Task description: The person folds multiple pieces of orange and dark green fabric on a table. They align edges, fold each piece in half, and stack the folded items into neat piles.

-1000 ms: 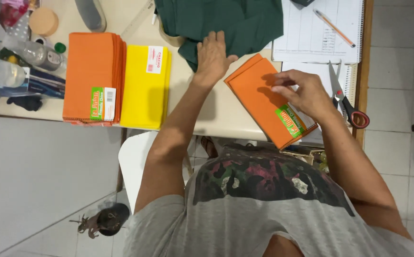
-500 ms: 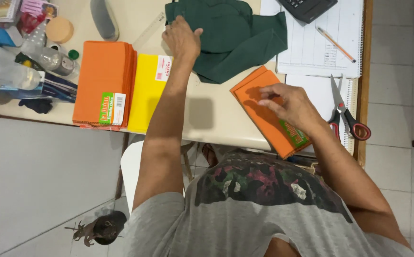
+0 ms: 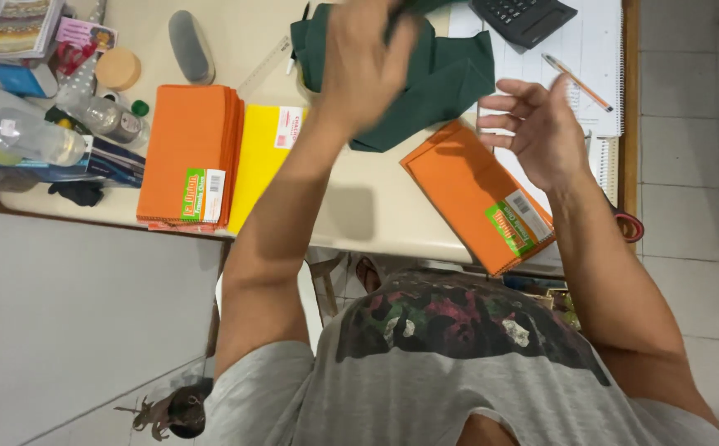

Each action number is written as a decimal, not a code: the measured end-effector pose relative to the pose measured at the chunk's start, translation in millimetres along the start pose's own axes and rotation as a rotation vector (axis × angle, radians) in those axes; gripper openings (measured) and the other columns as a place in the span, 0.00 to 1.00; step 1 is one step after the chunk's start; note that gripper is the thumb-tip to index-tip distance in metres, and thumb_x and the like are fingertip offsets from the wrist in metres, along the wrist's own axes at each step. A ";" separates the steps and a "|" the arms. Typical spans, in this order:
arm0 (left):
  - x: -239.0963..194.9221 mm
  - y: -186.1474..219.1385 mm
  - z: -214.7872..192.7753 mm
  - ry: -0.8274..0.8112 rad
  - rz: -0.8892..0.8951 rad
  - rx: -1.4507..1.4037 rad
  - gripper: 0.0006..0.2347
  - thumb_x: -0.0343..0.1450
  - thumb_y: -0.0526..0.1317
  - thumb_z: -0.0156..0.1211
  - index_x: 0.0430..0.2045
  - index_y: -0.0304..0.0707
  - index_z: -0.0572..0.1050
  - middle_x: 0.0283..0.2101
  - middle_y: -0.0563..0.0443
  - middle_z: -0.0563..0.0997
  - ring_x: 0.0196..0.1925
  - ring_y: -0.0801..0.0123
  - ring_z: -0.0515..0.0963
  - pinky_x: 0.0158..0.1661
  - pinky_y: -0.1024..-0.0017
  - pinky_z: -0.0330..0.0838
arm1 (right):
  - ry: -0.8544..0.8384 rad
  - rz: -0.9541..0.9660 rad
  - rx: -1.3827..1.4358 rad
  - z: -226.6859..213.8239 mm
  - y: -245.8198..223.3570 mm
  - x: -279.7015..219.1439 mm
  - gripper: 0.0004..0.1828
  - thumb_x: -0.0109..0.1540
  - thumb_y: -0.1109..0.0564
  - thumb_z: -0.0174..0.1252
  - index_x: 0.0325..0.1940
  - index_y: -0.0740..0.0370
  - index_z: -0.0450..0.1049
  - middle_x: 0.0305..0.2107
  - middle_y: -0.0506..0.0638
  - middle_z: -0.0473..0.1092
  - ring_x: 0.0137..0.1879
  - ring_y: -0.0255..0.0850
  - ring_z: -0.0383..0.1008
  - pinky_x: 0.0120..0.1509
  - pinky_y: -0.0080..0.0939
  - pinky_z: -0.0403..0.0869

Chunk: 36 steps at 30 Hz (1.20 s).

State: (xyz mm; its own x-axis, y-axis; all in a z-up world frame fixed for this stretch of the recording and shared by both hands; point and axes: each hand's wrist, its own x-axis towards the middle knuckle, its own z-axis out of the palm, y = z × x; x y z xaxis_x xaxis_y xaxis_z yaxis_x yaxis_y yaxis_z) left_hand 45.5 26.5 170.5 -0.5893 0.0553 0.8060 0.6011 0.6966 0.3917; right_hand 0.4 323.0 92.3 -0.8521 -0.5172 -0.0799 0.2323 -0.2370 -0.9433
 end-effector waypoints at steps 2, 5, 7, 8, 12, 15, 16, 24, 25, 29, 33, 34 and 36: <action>-24.9 36.3 6.8 -0.039 0.096 -0.089 0.14 0.74 0.26 0.54 0.52 0.38 0.80 0.49 0.39 0.86 0.55 0.35 0.84 0.62 0.39 0.73 | -0.017 0.108 0.233 -10.8 3.5 5.7 0.48 0.61 0.16 0.46 0.65 0.54 0.76 0.55 0.58 0.81 0.57 0.50 0.87 0.59 0.53 0.89; -112.8 18.6 46.5 -0.119 0.160 -0.119 0.18 0.79 0.31 0.37 0.51 0.38 0.81 0.52 0.42 0.85 0.60 0.48 0.83 0.69 0.42 0.64 | 0.024 0.064 0.632 -46.4 33.2 15.2 0.37 0.64 0.31 0.55 0.68 0.56 0.75 0.64 0.56 0.78 0.65 0.57 0.83 0.73 0.68 0.83; -175.3 6.7 68.0 -0.299 0.086 -0.021 0.13 0.84 0.37 0.40 0.44 0.41 0.79 0.49 0.45 0.85 0.59 0.54 0.85 0.69 0.46 0.64 | 0.129 0.222 0.408 -81.9 64.0 17.7 0.66 0.60 0.14 0.60 0.81 0.70 0.61 0.75 0.72 0.61 0.79 0.64 0.70 0.82 0.67 0.70; -200.1 -2.3 73.9 -0.311 0.081 -0.038 0.13 0.84 0.37 0.40 0.44 0.41 0.79 0.49 0.45 0.85 0.59 0.54 0.85 0.69 0.46 0.64 | 0.149 0.228 0.413 -80.3 69.6 11.4 0.66 0.60 0.14 0.60 0.81 0.70 0.61 0.75 0.72 0.61 0.79 0.64 0.70 0.82 0.67 0.70; -221.6 8.4 67.4 -0.544 -0.097 0.049 0.14 0.74 0.31 0.54 0.52 0.41 0.81 0.63 0.42 0.84 0.71 0.46 0.78 0.73 0.36 0.55 | 0.144 0.388 0.125 -88.6 99.1 9.0 0.48 0.67 0.26 0.59 0.79 0.60 0.60 0.71 0.63 0.59 0.75 0.58 0.65 0.79 0.61 0.67; -220.3 32.9 75.4 -0.684 -0.130 0.091 0.20 0.70 0.39 0.66 0.60 0.41 0.79 0.67 0.41 0.81 0.74 0.46 0.74 0.74 0.37 0.57 | 0.171 0.350 0.071 -87.1 96.2 12.4 0.29 0.66 0.47 0.70 0.70 0.55 0.75 0.55 0.54 0.78 0.59 0.48 0.84 0.65 0.49 0.82; -227.2 38.8 82.9 -0.793 -0.123 0.125 0.27 0.69 0.48 0.76 0.63 0.40 0.78 0.70 0.40 0.78 0.76 0.47 0.72 0.75 0.39 0.57 | 0.152 0.318 0.039 -82.3 90.2 11.7 0.26 0.65 0.57 0.70 0.68 0.58 0.75 0.49 0.53 0.80 0.53 0.45 0.87 0.60 0.45 0.86; -247.7 14.2 92.6 -0.694 -0.145 0.167 0.29 0.73 0.55 0.72 0.65 0.38 0.77 0.72 0.41 0.76 0.76 0.51 0.73 0.75 0.49 0.63 | 0.068 0.050 -0.370 -110.7 106.8 4.5 0.32 0.65 0.65 0.70 0.72 0.57 0.71 0.54 0.54 0.75 0.56 0.45 0.80 0.56 0.46 0.83; -247.7 9.9 89.0 -0.693 -0.150 0.174 0.28 0.74 0.55 0.70 0.66 0.39 0.76 0.72 0.42 0.76 0.77 0.51 0.72 0.75 0.49 0.63 | 0.142 0.010 -0.486 -115.0 110.3 2.7 0.22 0.64 0.61 0.76 0.61 0.60 0.79 0.47 0.50 0.77 0.48 0.41 0.83 0.48 0.40 0.85; -266.5 -2.5 109.3 -0.641 -0.119 0.320 0.25 0.72 0.48 0.74 0.63 0.40 0.78 0.70 0.42 0.78 0.73 0.50 0.76 0.71 0.51 0.68 | 0.217 -0.287 -1.169 -114.8 98.6 -6.1 0.13 0.66 0.52 0.81 0.51 0.57 0.88 0.36 0.55 0.82 0.43 0.51 0.85 0.38 0.43 0.81; -215.3 14.2 91.1 -0.442 -0.005 0.510 0.07 0.72 0.39 0.60 0.42 0.43 0.77 0.46 0.47 0.80 0.48 0.55 0.81 0.45 0.58 0.73 | 0.072 -0.470 -1.364 -76.5 24.8 -21.6 0.09 0.73 0.51 0.70 0.41 0.55 0.83 0.56 0.58 0.79 0.60 0.59 0.77 0.59 0.62 0.75; -184.9 26.7 75.2 -0.355 -0.057 0.480 0.03 0.72 0.34 0.56 0.36 0.42 0.72 0.31 0.47 0.76 0.32 0.55 0.78 0.31 0.57 0.69 | 0.022 -0.478 -1.187 -67.6 2.4 -22.5 0.14 0.76 0.52 0.66 0.37 0.58 0.78 0.71 0.64 0.73 0.75 0.63 0.69 0.73 0.69 0.67; -113.5 47.8 34.0 -0.243 -0.180 0.316 0.05 0.74 0.33 0.56 0.42 0.39 0.75 0.38 0.45 0.79 0.39 0.53 0.82 0.41 0.58 0.73 | 0.019 -0.455 -0.924 -60.5 -39.3 -14.7 0.11 0.76 0.57 0.65 0.39 0.57 0.77 0.69 0.61 0.75 0.72 0.51 0.74 0.72 0.54 0.71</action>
State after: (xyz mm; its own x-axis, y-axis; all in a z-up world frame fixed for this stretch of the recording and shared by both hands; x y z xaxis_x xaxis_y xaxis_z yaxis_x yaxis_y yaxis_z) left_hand 122.8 77.8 82.6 -0.8022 0.0534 0.5946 0.3045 0.8933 0.3306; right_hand -24.6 389.7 111.1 -0.7787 -0.5213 0.3491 -0.5585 0.3225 -0.7643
